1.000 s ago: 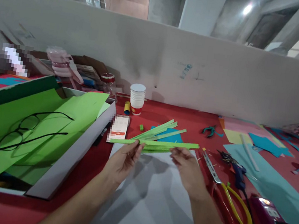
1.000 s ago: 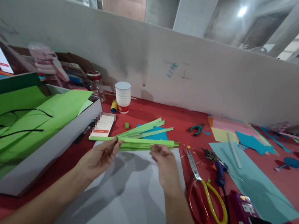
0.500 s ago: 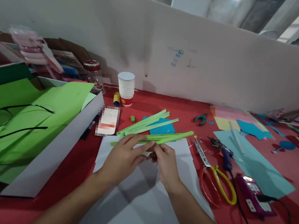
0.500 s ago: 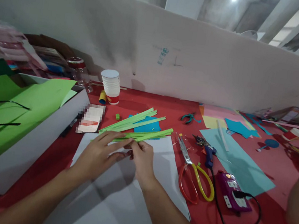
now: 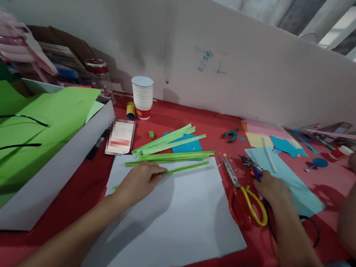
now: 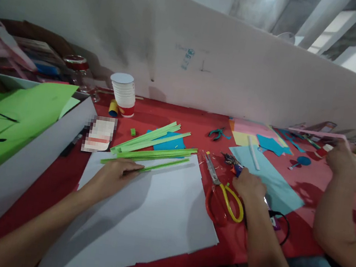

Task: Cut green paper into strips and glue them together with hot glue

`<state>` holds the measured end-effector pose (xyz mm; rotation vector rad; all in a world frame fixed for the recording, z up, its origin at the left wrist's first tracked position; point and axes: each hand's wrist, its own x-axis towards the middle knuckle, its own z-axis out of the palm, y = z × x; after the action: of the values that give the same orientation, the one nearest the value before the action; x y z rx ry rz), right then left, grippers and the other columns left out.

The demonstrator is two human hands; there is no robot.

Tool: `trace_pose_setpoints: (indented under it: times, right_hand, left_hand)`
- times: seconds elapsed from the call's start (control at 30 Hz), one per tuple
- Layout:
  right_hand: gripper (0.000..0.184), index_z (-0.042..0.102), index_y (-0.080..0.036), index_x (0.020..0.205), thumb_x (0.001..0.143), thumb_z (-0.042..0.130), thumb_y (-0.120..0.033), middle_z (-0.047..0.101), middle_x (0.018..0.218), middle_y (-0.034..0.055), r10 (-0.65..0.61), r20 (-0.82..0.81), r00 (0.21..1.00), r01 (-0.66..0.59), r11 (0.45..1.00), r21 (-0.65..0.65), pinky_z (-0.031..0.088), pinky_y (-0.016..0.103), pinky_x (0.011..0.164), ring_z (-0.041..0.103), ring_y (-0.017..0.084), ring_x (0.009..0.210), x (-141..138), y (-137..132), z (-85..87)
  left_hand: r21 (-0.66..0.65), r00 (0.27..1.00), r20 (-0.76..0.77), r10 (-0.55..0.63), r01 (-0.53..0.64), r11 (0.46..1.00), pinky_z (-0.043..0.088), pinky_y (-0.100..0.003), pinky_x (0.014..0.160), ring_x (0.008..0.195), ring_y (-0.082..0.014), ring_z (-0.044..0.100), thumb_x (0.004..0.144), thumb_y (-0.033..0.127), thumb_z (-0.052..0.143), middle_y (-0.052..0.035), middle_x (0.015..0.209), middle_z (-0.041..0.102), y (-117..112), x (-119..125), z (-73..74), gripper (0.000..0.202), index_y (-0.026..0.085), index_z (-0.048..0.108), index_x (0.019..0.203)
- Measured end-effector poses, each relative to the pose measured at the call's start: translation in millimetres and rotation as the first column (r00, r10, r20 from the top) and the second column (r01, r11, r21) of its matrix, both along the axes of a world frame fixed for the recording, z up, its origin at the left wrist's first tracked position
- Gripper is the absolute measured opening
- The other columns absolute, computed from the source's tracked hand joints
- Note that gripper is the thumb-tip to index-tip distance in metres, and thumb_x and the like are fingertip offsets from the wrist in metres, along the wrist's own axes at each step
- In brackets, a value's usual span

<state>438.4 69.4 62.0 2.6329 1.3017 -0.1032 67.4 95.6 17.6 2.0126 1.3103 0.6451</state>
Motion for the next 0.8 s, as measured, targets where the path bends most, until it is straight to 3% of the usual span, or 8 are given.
trace_pose_setpoints:
  times: [0.1, 0.23, 0.37, 0.53, 0.6, 0.67, 0.73, 0.8]
  right_hand:
    - [0.039, 0.052, -0.007, 0.113, 0.078, 0.049, -0.023, 0.066, 0.094, 0.0229, 0.003, -0.06, 0.998, -0.004, 1.0, -0.013, 0.044, 0.038, 0.071, 0.063, 0.034, 0.092, 5, 8, -6.2]
    - [0.031, 0.058, -0.011, 0.093, 0.064, 0.06, -0.021, 0.064, 0.077, 0.0147, -0.069, -0.344, 0.936, 0.17, 0.947, 0.272, 0.04, 0.033, 0.061, 0.061, 0.029, 0.076, 2, 18, -5.9]
    - [0.005, 0.052, -0.02, 0.061, 0.056, 0.055, -0.021, 0.049, 0.052, 0.0017, 0.032, -0.798, 0.602, 0.375, 0.871, 0.318, 0.033, 0.029, 0.048, 0.048, 0.017, 0.053, -13, 16, -1.8]
    - [0.01, 0.054, -0.021, 0.063, 0.052, 0.054, -0.023, 0.057, 0.061, 0.0033, 0.153, -0.92, 0.361, 0.424, 0.852, 0.308, 0.043, 0.029, 0.05, 0.052, 0.017, 0.057, -53, -8, 1.6]
    - [0.017, 0.058, -0.022, 0.069, 0.052, 0.056, -0.021, 0.063, 0.072, 0.0059, 0.262, -0.96, 0.094, 0.499, 0.822, 0.273, 0.047, 0.032, 0.054, 0.058, 0.02, 0.066, -71, -23, 2.2]
    - [0.019, 0.059, -0.022, 0.072, 0.054, 0.059, -0.019, 0.067, 0.085, 0.0076, 0.333, -0.939, -0.081, 0.522, 0.817, 0.245, 0.047, 0.031, 0.055, 0.062, 0.023, 0.077, -87, -37, 1.2]
    - [0.018, 0.06, -0.023, 0.075, 0.058, 0.062, -0.019, 0.069, 0.092, 0.0069, 0.375, -0.92, -0.111, 0.542, 0.799, 0.26, 0.044, 0.029, 0.051, 0.063, 0.023, 0.079, -99, -47, -2.7]
    - [0.017, 0.06, -0.023, 0.079, 0.063, 0.064, -0.022, 0.069, 0.088, 0.0055, 0.404, -0.913, -0.05, 0.595, 0.746, 0.298, 0.039, 0.027, 0.048, 0.063, 0.021, 0.074, -109, -52, -9.5]
  left_hand:
    - [0.041, 0.999, -0.052, -0.005, 0.007, 0.999, 0.048, -0.032, 0.079, 0.089, -0.0221, 0.064, 0.081, 0.017, 0.051, -0.0061, 0.098, 0.071, -1, 1, -3.9, 0.03, 0.022, 0.073, 0.1]
    - [0.109, 0.995, -0.091, 0.032, -0.022, 0.994, 0.047, -0.032, 0.078, 0.084, -0.0213, 0.061, 0.081, 0.015, 0.051, -0.0063, 0.09, 0.069, -2, 3, -10.2, 0.029, 0.023, 0.075, 0.095]
    - [0.116, 0.992, -0.124, 0.038, -0.024, 0.993, 0.047, -0.033, 0.078, 0.087, -0.0223, 0.06, 0.081, 0.018, 0.054, -0.0059, 0.089, 0.067, -6, 5, -10.1, 0.026, 0.024, 0.075, 0.097]
    - [0.098, 0.986, -0.167, 0.016, 0.0, 0.995, 0.047, -0.035, 0.079, 0.087, -0.0242, 0.061, 0.082, 0.02, 0.052, -0.0069, 0.089, 0.067, -8, 4, -4.8, 0.028, 0.021, 0.074, 0.099]
    - [0.08, 0.986, -0.167, 0.014, -0.001, 0.997, 0.047, -0.034, 0.077, 0.086, -0.024, 0.062, 0.082, 0.018, 0.051, -0.0067, 0.089, 0.068, -8, 4, -4.0, 0.029, 0.022, 0.075, 0.097]
    - [0.055, 0.989, -0.144, 0.016, -0.008, 0.998, 0.046, -0.033, 0.075, 0.083, -0.0231, 0.063, 0.081, 0.018, 0.051, -0.0059, 0.09, 0.069, -8, 4, -4.3, 0.028, 0.023, 0.075, 0.094]
    - [0.039, 0.994, -0.103, 0.021, -0.017, 0.999, 0.046, -0.032, 0.072, 0.08, -0.0222, 0.063, 0.08, 0.019, 0.051, -0.0051, 0.09, 0.07, -7, 4, -5.5, 0.027, 0.024, 0.076, 0.091]
    - [0.032, 0.998, -0.063, 0.028, -0.026, 0.999, 0.045, -0.031, 0.069, 0.077, -0.0214, 0.063, 0.078, 0.02, 0.052, -0.0042, 0.089, 0.071, -7, 4, -7.1, 0.026, 0.025, 0.076, 0.089]
